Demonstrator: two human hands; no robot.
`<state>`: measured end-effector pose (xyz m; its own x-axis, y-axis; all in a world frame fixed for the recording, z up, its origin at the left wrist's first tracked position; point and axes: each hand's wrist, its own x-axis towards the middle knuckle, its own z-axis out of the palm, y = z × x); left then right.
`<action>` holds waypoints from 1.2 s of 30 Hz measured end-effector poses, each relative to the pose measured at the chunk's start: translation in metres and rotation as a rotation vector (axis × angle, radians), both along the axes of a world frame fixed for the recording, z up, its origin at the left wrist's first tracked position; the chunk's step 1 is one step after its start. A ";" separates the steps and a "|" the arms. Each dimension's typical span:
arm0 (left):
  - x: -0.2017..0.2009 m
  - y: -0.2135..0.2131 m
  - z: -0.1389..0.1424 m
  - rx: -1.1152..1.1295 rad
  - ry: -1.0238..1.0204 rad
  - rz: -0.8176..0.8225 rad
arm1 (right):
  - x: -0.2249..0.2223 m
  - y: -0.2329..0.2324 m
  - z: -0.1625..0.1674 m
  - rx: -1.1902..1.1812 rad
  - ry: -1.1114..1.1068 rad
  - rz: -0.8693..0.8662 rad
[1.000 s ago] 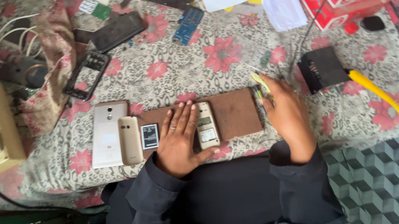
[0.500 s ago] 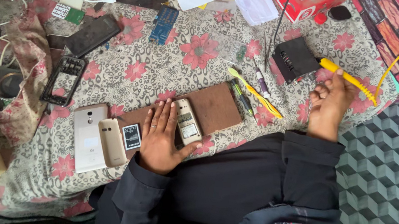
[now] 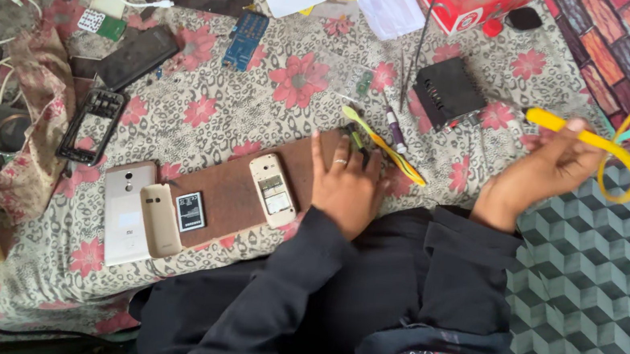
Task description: The person sits at a repair workbench and solders on the exposed internal board of an opened feature phone, holding the phone steady with one hand while applying a yellow-cabled soldering iron to the board with the other. A screwdriver and other phones and parts lie on the bench around the work area.
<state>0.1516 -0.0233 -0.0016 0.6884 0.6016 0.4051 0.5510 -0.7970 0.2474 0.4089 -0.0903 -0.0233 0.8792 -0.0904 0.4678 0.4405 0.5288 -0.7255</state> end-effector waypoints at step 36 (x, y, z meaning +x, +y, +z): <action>-0.144 -0.027 -0.035 -0.353 -1.035 0.278 | -0.181 0.064 0.056 -0.261 -0.094 0.998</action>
